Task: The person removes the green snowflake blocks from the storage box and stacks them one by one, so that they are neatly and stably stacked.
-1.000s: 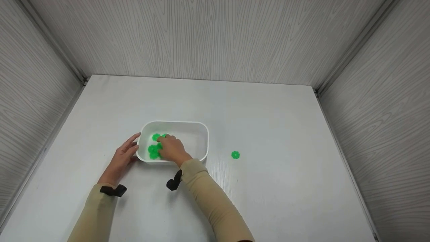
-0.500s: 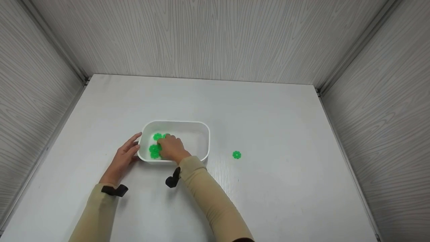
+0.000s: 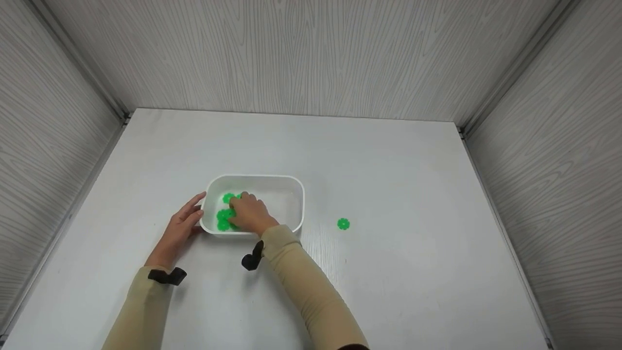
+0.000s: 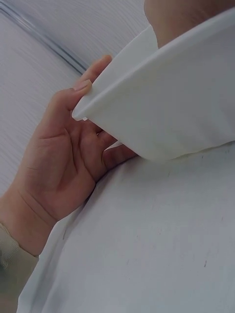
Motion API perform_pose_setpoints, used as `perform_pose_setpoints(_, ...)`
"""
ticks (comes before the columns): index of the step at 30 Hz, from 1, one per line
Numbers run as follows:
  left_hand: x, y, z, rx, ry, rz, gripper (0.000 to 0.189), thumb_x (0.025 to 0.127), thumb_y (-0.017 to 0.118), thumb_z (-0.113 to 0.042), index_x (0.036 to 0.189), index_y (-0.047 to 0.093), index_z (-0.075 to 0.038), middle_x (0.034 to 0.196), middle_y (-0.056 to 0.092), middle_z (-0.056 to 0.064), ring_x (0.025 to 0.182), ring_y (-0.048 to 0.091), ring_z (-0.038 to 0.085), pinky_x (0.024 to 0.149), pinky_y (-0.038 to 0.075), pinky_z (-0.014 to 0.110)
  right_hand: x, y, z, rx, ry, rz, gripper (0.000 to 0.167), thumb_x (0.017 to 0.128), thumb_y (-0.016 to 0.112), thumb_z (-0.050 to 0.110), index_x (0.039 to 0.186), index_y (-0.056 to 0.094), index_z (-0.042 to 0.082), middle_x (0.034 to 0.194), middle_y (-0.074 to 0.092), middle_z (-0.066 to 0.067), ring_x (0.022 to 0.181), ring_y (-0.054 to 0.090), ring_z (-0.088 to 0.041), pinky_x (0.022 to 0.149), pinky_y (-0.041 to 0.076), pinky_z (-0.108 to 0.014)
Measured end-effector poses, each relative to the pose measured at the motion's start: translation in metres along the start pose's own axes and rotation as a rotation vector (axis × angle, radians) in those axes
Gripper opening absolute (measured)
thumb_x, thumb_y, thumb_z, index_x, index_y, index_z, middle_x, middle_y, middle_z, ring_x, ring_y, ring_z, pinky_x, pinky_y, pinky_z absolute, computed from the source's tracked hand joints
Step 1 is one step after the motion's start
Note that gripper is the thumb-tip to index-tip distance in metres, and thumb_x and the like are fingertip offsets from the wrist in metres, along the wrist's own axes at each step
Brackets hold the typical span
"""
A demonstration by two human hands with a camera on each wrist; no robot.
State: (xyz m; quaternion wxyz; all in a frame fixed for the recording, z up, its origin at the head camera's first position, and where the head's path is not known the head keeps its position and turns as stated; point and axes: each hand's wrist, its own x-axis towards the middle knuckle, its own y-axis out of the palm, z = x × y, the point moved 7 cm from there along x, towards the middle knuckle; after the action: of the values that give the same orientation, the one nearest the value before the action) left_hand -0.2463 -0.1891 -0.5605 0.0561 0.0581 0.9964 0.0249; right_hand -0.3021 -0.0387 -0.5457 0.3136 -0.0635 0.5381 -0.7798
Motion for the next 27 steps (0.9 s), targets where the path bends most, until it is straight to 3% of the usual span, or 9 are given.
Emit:
perform_pose_setpoints(8, 0.007, -0.006, 0.014, 0.010, 0.008, -0.027, 0.046, 0.096, 0.053, -0.028, 0.140, 0.042, -0.030, 0.130, 0.049, 0.016, 0.110, 0.052, 0.030, 0.082, 0.049, 0.037, -0.004, -0.009, -0.005, 0.065, 0.012, -0.042, 0.039, 0.087, 0.064, 0.038, 0.116, 0.056, 0.013, 0.098, 0.052, 0.000, 0.089, 0.051, -0.014, 0.077, 0.045, -0.030)
perform_pose_setpoints(16, 0.008, -0.008, 0.017, 0.033, 0.035, -0.039, 0.047, 0.092, 0.056, -0.038, 0.138, 0.044, -0.035, 0.127, 0.052, 0.010, 0.107, 0.055, 0.027, 0.081, 0.050, 0.036, -0.014, -0.016, -0.011, 0.141, -0.006, -0.089, 0.035, 0.087, 0.065, 0.033, 0.113, 0.056, 0.012, 0.095, 0.054, 0.000, 0.086, 0.051, -0.014, 0.073, 0.044, -0.029)
perform_pose_setpoints(20, 0.008, -0.008, 0.016, 0.030, 0.049, -0.032, 0.047, 0.093, 0.055, -0.038, 0.138, 0.044, -0.035, 0.128, 0.052, 0.010, 0.108, 0.054, 0.027, 0.081, 0.049, 0.036, -0.019, -0.017, -0.015, 0.154, -0.023, -0.107, 0.033, 0.088, 0.065, 0.032, 0.113, 0.056, 0.012, 0.095, 0.055, -0.001, 0.084, 0.051, -0.015, 0.073, 0.044, -0.030)
perform_pose_setpoints(27, 0.007, -0.006, 0.014, 0.028, 0.016, -0.021, 0.046, 0.096, 0.052, -0.030, 0.140, 0.042, -0.032, 0.131, 0.050, 0.014, 0.111, 0.052, 0.028, 0.084, 0.048, 0.037, -0.030, -0.020, -0.025, 0.211, -0.021, -0.135, 0.035, 0.087, 0.065, 0.030, 0.114, 0.057, 0.009, 0.093, 0.055, 0.000, 0.083, 0.051, -0.015, 0.073, 0.044, -0.030)
